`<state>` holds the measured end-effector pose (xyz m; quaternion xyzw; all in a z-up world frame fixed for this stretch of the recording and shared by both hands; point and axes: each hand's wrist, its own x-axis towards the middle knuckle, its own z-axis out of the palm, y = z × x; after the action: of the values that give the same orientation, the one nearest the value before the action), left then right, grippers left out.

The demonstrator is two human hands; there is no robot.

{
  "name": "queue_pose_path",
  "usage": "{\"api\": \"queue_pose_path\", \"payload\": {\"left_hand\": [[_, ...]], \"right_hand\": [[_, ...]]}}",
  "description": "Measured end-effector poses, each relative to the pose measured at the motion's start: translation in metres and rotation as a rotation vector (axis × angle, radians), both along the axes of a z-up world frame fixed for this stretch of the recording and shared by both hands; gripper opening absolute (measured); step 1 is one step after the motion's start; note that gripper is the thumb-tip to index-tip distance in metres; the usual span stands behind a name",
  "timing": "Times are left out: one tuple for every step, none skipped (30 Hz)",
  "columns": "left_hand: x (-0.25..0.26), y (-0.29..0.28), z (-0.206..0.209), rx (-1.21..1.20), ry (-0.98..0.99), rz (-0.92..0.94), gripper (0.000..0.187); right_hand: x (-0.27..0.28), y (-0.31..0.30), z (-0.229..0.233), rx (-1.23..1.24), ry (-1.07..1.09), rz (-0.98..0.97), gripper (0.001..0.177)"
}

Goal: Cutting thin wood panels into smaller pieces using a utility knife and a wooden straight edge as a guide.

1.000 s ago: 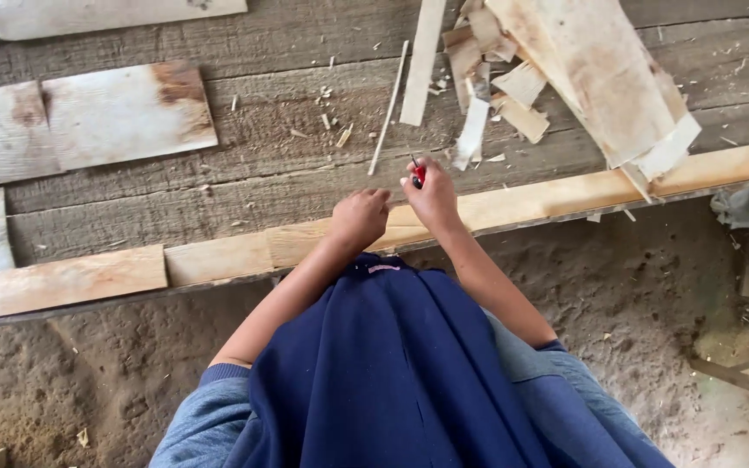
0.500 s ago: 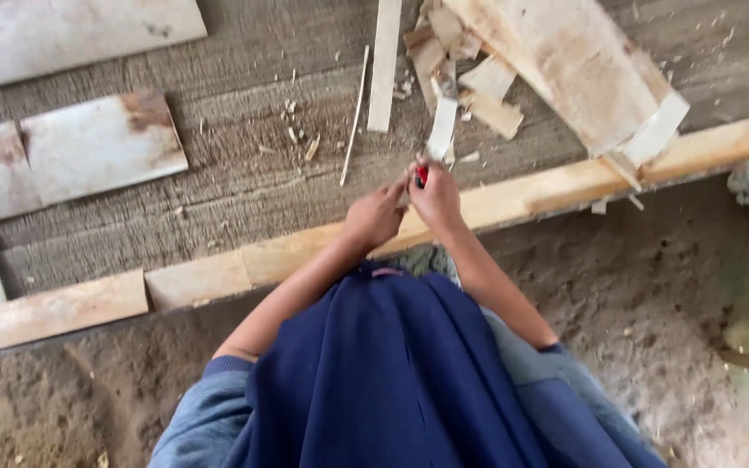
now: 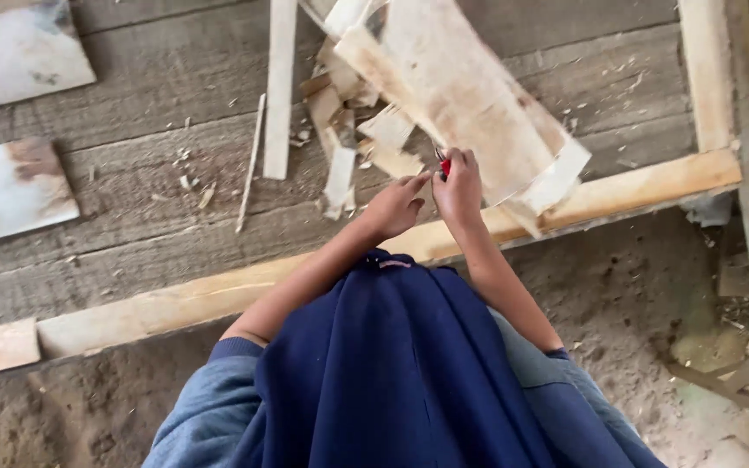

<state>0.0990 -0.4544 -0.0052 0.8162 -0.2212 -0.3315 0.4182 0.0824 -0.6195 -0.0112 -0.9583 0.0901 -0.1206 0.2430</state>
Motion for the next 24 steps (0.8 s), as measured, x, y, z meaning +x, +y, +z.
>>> {"api": "queue_pose_path", "payload": {"left_hand": [[0.01,-0.016,-0.004,-0.004,-0.006,0.005,0.058],[0.013,-0.03,-0.01,-0.069,0.029,0.076,0.057],[0.016,-0.042,-0.016,-0.134,0.064,0.147,0.056],[0.019,-0.054,-0.021,-0.132,0.065,0.16,0.056],[0.022,-0.066,-0.027,-0.24,0.123,0.283,0.059],[0.022,-0.076,-0.032,-0.348,0.184,0.405,0.063],[0.025,-0.084,-0.023,-0.346,0.186,0.416,0.063],[0.029,-0.091,-0.013,-0.4,0.241,0.525,0.068],[0.032,-0.098,-0.004,-0.455,0.296,0.634,0.074],[0.036,-0.104,-0.003,-0.453,0.295,0.643,0.074],[0.04,-0.11,-0.001,-0.426,0.306,0.734,0.07],[0.042,-0.115,0.0,-0.398,0.319,0.827,0.067],[0.044,-0.119,-0.018,-0.396,0.321,0.839,0.067],[0.046,-0.122,-0.036,-0.347,0.301,0.91,0.064],[0.047,-0.124,-0.054,-0.298,0.28,0.98,0.062],[0.047,-0.126,-0.066,-0.294,0.281,0.992,0.062],[0.045,-0.128,-0.078,-0.295,0.299,1.03,0.062],[0.046,-0.13,-0.089,-0.301,0.313,1.065,0.062],[0.045,-0.129,-0.086,-0.3,0.311,1.073,0.062],[0.044,-0.128,-0.083,-0.329,0.36,1.102,0.06],[0.044,-0.126,-0.079,-0.358,0.41,1.13,0.059],[0.044,-0.123,-0.077,-0.361,0.407,1.137,0.059],[0.043,-0.119,-0.075,-0.388,0.439,1.166,0.052],[0.041,-0.114,-0.073,-0.415,0.475,1.195,0.045]], "right_hand": [[0.012,-0.02,-0.003,-0.004,-0.006,0.005,0.035],[0.019,-0.036,-0.008,-0.006,-0.018,-0.008,0.037],[0.025,-0.051,-0.013,-0.007,-0.03,-0.021,0.039],[0.035,-0.068,-0.02,-0.005,-0.028,-0.008,0.039],[0.045,-0.083,-0.027,-0.041,-0.041,-0.015,0.042],[0.052,-0.098,-0.035,-0.076,-0.051,-0.024,0.046],[0.059,-0.11,-0.043,-0.073,-0.046,-0.014,0.046],[0.066,-0.122,-0.05,-0.027,-0.012,-0.005,0.048],[0.074,-0.134,-0.058,0.02,0.023,0.003,0.05],[0.078,-0.14,-0.053,0.022,0.025,0.012,0.05],[0.082,-0.145,-0.049,0.028,0.09,0.021,0.05],[0.084,-0.15,-0.045,0.032,0.159,0.031,0.05],[0.088,-0.154,-0.048,0.033,0.165,0.042,0.05],[0.092,-0.156,-0.051,0.013,0.159,0.024,0.053],[0.095,-0.158,-0.053,-0.008,0.153,0.006,0.056],[0.097,-0.158,-0.048,-0.005,0.158,0.017,0.056],[0.098,-0.157,-0.042,0.012,0.178,0.011,0.054],[0.101,-0.157,-0.036,0.027,0.192,0.002,0.052],[0.101,-0.165,-0.044,0.029,0.192,0.01,0.052],[0.104,-0.172,-0.051,0.111,0.253,-0.019,0.05],[0.105,-0.178,-0.058,0.194,0.315,-0.048,0.048],[0.106,-0.174,-0.038,0.193,0.313,-0.04,0.048],[0.106,-0.169,-0.018,0.29,0.408,-0.074,0.04],[0.105,-0.163,0.003,0.386,0.507,-0.108,0.031]]}}
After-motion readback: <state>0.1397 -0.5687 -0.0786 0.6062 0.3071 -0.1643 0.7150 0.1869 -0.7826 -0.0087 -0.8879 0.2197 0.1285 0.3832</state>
